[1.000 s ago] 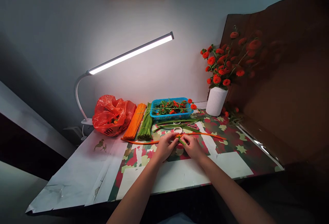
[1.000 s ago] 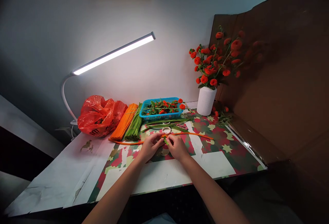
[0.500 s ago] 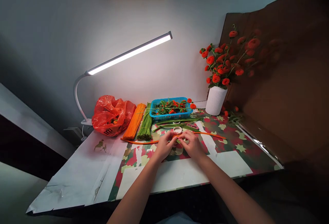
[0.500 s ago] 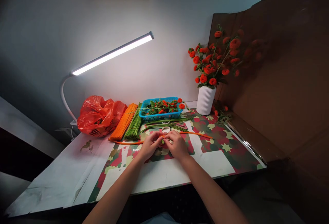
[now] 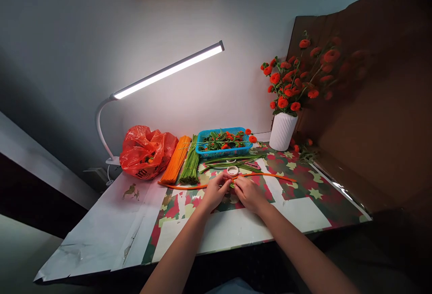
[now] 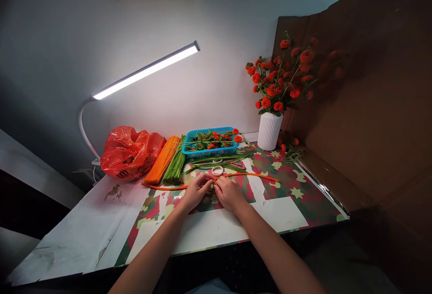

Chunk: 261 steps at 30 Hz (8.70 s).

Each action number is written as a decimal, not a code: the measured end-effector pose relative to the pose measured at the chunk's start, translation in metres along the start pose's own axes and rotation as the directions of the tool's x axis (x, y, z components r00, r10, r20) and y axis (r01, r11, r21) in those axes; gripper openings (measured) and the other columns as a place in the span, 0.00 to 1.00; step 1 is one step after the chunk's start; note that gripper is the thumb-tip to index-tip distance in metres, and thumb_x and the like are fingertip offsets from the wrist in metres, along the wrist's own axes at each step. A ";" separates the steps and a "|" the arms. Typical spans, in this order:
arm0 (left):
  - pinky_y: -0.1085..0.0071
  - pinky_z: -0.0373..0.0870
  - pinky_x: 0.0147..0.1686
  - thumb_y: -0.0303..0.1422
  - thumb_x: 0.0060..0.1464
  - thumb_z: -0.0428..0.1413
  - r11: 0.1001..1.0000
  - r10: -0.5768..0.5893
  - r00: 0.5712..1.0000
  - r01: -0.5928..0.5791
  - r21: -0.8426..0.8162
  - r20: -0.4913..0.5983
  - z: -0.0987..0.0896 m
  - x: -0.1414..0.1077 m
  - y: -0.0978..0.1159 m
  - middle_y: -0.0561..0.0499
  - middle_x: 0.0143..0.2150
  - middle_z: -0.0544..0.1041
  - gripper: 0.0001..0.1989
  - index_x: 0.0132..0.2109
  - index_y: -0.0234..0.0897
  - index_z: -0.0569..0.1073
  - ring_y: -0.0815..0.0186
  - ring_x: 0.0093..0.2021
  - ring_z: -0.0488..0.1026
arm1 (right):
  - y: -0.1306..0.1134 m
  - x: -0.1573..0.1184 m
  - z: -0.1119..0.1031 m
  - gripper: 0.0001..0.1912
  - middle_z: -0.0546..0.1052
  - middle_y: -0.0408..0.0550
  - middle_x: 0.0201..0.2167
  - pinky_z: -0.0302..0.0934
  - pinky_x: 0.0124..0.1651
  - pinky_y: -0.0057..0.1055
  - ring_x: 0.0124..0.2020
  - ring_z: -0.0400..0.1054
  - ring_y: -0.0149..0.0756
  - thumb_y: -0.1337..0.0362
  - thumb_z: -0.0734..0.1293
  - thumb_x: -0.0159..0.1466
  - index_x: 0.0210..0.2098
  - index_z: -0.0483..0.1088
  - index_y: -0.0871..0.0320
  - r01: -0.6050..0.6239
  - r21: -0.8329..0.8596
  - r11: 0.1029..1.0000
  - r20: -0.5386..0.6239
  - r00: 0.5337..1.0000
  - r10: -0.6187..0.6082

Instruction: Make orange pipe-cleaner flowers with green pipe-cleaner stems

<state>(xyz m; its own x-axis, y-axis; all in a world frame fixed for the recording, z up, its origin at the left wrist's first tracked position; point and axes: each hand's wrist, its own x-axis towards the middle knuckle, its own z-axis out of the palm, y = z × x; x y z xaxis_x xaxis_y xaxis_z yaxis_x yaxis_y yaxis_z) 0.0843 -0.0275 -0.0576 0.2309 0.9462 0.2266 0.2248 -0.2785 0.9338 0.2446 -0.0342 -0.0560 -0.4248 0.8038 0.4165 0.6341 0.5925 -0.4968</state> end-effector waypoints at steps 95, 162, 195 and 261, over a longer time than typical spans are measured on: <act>0.75 0.59 0.26 0.31 0.54 0.49 0.891 0.125 0.990 -0.144 0.431 0.071 0.001 -0.002 0.003 0.54 0.26 0.70 0.06 0.31 0.37 0.68 0.69 0.25 0.64 | 0.002 0.002 0.006 0.06 0.70 0.45 0.28 0.49 0.37 0.29 0.32 0.62 0.33 0.69 0.57 0.63 0.29 0.61 0.58 -0.152 -0.050 0.987 0.064 0.986 0.156; 0.62 0.62 0.42 0.28 0.43 0.58 0.602 0.049 0.990 -0.134 0.787 0.131 -0.012 0.108 0.003 0.42 0.35 0.74 0.02 0.26 0.37 0.75 0.52 0.44 0.66 | 0.012 0.003 -0.002 0.09 0.66 0.40 0.20 0.42 0.30 0.27 0.24 0.56 0.29 0.71 0.58 0.57 0.21 0.59 0.58 -0.212 0.051 0.976 0.141 0.969 0.203; 0.64 0.61 0.43 0.30 0.44 0.58 0.158 0.183 0.634 -0.773 0.614 0.751 0.102 0.169 0.097 0.46 0.42 0.74 0.12 0.40 0.39 0.75 0.56 0.46 0.65 | 0.011 0.006 0.007 0.07 0.72 0.41 0.22 0.47 0.37 0.27 0.25 0.59 0.29 0.67 0.60 0.58 0.24 0.66 0.58 -0.214 -0.018 0.977 0.088 0.973 0.215; 0.56 0.61 0.50 0.35 0.54 0.55 0.749 0.325 0.938 -0.176 0.639 -0.122 -0.025 -0.043 0.003 0.47 0.47 0.71 0.04 0.34 0.40 0.71 0.55 0.51 0.64 | -0.010 -0.002 0.009 0.08 0.69 0.43 0.26 0.54 0.34 0.27 0.30 0.62 0.32 0.66 0.58 0.64 0.28 0.63 0.58 -0.033 0.240 0.970 -0.027 0.999 0.041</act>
<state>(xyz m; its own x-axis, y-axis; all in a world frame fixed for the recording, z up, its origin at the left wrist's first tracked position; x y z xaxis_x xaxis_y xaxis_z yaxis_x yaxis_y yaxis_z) 0.0511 -0.0649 -0.0576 0.1737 0.8171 0.5498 0.7325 -0.4803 0.4824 0.2334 -0.0410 -0.0582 -0.3810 0.8257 0.4159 0.4745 0.5607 -0.6785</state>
